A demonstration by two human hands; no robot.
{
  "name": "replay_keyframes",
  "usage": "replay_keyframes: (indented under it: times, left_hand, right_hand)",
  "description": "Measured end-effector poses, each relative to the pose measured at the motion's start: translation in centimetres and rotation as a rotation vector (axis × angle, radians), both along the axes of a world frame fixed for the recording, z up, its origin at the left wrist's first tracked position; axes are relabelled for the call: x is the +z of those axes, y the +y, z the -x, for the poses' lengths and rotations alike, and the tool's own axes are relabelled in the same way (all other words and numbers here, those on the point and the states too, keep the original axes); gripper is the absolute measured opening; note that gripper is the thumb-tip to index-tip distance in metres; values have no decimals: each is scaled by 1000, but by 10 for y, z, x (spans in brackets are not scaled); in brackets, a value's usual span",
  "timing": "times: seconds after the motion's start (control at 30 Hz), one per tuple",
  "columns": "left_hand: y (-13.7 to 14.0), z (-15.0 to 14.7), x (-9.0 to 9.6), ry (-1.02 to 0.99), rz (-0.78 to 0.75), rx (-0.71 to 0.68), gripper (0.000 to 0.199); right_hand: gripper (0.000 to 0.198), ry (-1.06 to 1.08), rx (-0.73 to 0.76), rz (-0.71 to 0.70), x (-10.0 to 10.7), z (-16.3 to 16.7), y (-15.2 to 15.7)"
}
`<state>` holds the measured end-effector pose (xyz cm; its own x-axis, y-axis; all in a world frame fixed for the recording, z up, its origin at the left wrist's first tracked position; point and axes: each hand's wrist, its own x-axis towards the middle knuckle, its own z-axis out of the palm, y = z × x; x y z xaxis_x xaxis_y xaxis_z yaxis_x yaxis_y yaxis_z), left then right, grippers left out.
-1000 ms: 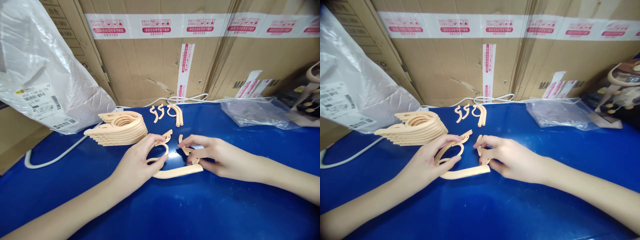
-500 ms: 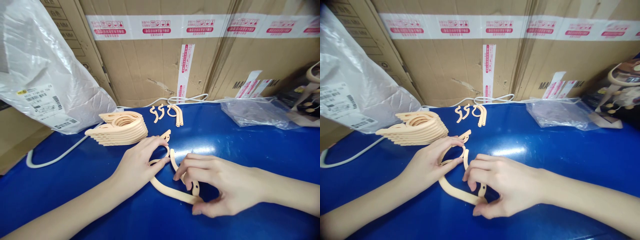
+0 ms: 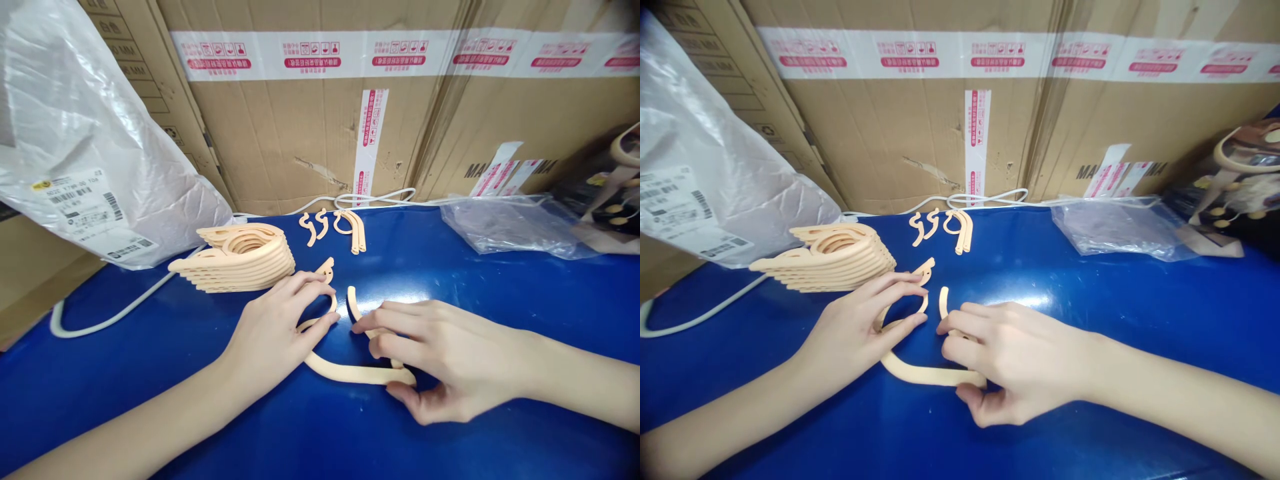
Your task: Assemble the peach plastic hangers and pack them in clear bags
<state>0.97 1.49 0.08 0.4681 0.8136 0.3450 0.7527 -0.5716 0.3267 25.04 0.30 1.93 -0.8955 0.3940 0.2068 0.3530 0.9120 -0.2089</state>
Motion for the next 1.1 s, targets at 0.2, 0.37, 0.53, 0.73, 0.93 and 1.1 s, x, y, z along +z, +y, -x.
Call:
replay_keyframes:
  times: [0.2,0.37,0.53,0.73,0.93,1.1]
  left_hand:
    - [1,0,0,-5,3,-1,14]
    - [1,0,0,-14,11,1,15]
    - [1,0,1,-21,37,1,18]
    - [1,0,1,-13,36,-10,18]
    - [3,4,-2,-45,-6,-91,22]
    - [5,6,-1,-13,-29,-207,29]
  right_hand:
    - [15,-26,116,-308,-10,2,-9]
    - [21,-26,157,-280,-7,1,-8]
    - [28,-53,127,-153,-2,-1,-5]
    - [28,-3,77,-31,-2,0,3]
    - [28,41,25,-120,-10,-6,21]
    - [30,94,-82,-97,-17,-12,34]
